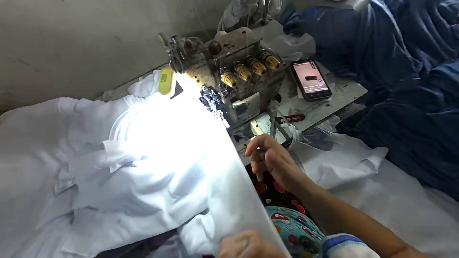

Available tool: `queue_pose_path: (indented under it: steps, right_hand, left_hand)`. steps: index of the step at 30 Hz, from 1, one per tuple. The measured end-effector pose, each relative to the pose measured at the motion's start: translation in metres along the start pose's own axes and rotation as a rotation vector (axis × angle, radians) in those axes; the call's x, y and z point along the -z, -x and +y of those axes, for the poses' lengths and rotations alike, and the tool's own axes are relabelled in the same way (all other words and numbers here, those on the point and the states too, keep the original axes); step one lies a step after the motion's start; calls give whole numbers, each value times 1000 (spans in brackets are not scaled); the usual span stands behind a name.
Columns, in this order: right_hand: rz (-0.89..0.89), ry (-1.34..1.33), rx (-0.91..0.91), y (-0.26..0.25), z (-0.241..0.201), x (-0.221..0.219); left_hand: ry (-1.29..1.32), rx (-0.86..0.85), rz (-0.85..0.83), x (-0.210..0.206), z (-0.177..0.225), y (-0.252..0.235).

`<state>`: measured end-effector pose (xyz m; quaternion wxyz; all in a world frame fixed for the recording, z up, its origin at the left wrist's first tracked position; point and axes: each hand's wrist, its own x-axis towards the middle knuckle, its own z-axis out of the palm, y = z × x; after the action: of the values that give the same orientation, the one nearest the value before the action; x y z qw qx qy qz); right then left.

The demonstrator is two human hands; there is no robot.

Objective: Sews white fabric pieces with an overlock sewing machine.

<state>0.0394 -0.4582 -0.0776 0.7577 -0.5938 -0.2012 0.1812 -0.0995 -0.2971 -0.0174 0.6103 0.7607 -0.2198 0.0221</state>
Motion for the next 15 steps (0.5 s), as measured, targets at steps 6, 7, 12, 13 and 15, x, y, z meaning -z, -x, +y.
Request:
queue_pose_path:
  steps: [6, 7, 12, 13, 15]
  right_hand:
    - [-37, -60, -246, -34, 18, -18]
    - [-8, -28, -198, -38, 18, -18]
    - [34, 36, -172, -46, 20, -12]
    - [34, 42, -157, -46, 22, -12]
    - [38, 69, -126, -46, 27, -9]
  left_hand:
    - [-288, -19, -122, -38, -60, -3]
    - [-282, -20, -125, -37, -58, -4]
    - [-299, -22, -114, -33, -63, -8]
    - [-321, -26, -103, -31, -66, -10]
    - [-372, -46, -86, -24, -74, -19]
